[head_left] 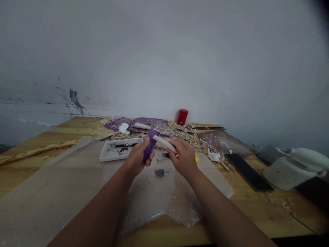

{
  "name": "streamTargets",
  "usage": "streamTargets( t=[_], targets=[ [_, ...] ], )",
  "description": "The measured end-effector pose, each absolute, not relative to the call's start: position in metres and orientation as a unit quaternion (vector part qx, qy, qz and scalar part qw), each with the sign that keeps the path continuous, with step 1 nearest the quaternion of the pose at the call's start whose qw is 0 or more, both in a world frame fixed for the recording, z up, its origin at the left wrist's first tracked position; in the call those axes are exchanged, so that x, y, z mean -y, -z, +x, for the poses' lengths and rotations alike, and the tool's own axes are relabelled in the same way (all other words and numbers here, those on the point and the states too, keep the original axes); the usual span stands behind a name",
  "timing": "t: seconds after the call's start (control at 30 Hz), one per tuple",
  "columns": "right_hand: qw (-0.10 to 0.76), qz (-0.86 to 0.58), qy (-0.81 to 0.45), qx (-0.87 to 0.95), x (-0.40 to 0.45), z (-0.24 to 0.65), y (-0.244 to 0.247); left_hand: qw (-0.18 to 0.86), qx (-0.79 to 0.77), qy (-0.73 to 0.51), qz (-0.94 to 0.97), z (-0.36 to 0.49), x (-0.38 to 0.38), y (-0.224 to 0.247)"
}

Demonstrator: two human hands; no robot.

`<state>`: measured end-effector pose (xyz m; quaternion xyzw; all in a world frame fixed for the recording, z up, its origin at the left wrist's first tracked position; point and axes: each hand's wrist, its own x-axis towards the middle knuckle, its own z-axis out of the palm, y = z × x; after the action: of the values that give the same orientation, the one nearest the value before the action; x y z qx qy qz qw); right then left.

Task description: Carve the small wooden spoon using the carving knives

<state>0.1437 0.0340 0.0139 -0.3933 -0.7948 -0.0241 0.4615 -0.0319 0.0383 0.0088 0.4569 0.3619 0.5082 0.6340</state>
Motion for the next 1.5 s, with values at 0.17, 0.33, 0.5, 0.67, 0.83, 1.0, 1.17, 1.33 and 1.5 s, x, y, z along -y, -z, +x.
streamTargets(
  t=[0.17, 0.33, 0.5, 0.67, 0.83, 1.0, 1.17, 1.33, 1.5],
  targets=[
    [0.446, -0.397, 0.034, 0.802, -0.039, 0.144, -0.008, 0.657, -0.283, -0.535, 0.45, -0.029, -0.028, -0.019],
    [0.429, -0.395, 0.033, 0.811, -0.042, 0.141, -0.005, 0.652, -0.259, -0.541, 0.464, -0.029, -0.023, -0.022],
    [0.397, -0.409, 0.047, 0.82, -0.041, 0.139, -0.003, 0.648, -0.259, -0.554, 0.455, -0.028, -0.023, -0.025],
    [0.341, -0.436, 0.011, 0.833, -0.043, 0.14, -0.003, 0.609, -0.307, -0.596, 0.424, -0.027, -0.031, -0.021],
    [0.39, -0.385, -0.106, 0.83, -0.045, 0.143, -0.006, 0.57, -0.349, -0.634, 0.39, -0.029, -0.04, -0.014],
    [0.494, -0.387, -0.296, 0.721, -0.044, 0.145, -0.005, 0.573, -0.375, -0.655, 0.32, -0.033, -0.045, -0.011],
    [0.588, -0.369, -0.421, 0.585, -0.044, 0.142, -0.008, 0.596, -0.394, -0.609, 0.343, -0.031, -0.044, -0.01],
    [0.658, -0.345, -0.436, 0.508, -0.05, 0.142, -0.009, 0.614, -0.409, -0.542, 0.403, -0.021, -0.037, -0.006],
    [0.672, -0.341, -0.469, 0.46, -0.053, 0.143, -0.006, 0.629, -0.379, -0.476, 0.484, -0.013, -0.032, 0.0]
  ],
)
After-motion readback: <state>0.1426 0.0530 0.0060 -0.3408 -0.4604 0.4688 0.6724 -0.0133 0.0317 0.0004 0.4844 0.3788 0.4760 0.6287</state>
